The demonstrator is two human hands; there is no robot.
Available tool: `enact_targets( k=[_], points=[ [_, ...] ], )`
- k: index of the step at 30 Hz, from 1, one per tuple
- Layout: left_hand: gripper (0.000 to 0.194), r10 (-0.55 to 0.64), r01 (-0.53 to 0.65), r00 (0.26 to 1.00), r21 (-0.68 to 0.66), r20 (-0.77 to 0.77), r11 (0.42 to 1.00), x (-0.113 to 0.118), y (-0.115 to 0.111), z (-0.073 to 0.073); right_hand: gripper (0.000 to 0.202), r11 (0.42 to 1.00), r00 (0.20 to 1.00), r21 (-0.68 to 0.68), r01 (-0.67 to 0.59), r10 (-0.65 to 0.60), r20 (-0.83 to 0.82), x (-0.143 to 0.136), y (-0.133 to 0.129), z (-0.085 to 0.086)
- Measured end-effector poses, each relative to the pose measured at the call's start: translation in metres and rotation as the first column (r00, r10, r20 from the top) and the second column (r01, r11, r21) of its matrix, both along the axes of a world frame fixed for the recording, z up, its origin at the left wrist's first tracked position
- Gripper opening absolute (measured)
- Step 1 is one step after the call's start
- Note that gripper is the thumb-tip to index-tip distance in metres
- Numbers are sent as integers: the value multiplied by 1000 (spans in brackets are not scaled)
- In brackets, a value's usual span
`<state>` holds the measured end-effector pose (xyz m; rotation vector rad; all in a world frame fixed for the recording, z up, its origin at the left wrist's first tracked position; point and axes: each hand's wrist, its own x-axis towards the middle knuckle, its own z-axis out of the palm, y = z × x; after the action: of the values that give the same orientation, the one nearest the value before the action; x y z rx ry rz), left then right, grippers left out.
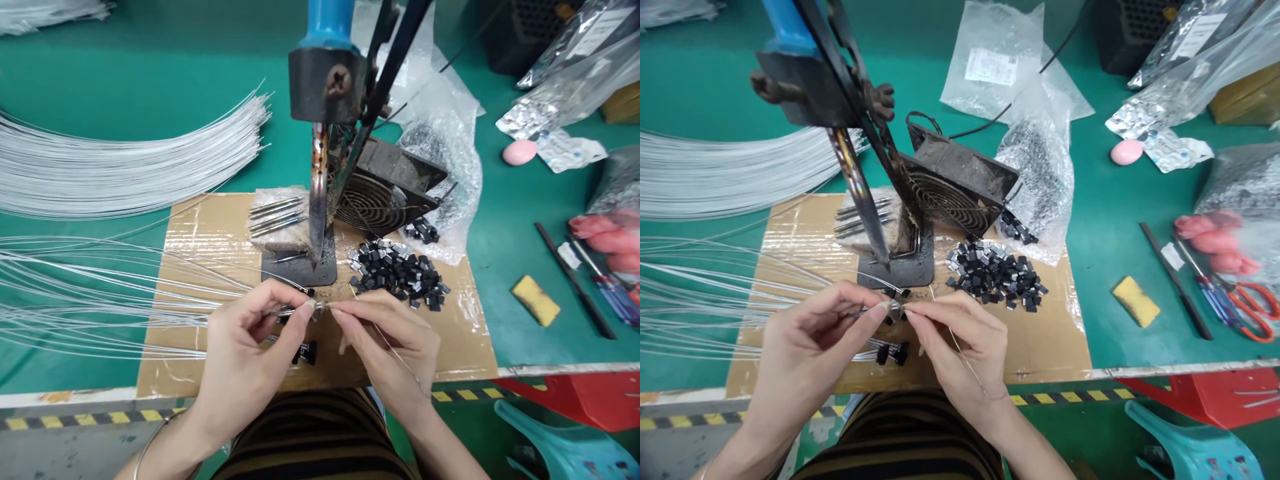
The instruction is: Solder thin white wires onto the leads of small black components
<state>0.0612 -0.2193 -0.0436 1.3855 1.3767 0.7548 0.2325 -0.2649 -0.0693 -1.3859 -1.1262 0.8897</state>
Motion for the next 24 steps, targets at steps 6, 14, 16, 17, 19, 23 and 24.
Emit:
enact_targets(
  k=[6,14,16,17,19,23,24],
  points=[
    [8,-6,6,1000,-34,-6,999,0,1,2,26,999,1000,50,-5,5,8,-1,3,1],
    [9,-5,4,1000,-35,-3,999,2,1,2,24,999,1000,44,-5,5,10,-1,1,3],
    [9,-3,3,1000,-37,-2,999,2,1,1,23,999,1000,35,-1,1,7,-1,0,3],
    [9,-1,1,1000,-41,-3,999,2,0,1,22,1000,1000,23,10,-10,1,-1,0,2],
    [9,5,-5,1000,-47,-3,999,1,0,0,18,999,998,-11,46,-46,-31,-1,0,1],
    [8,17,-17,1000,-37,-3,999,2,-1,1,14,994,988,-73,80,-89,-127,0,1,1],
    [8,17,-17,1000,-37,0,999,2,0,1,15,993,984,-86,77,-89,-152,0,2,1]
  ],
)
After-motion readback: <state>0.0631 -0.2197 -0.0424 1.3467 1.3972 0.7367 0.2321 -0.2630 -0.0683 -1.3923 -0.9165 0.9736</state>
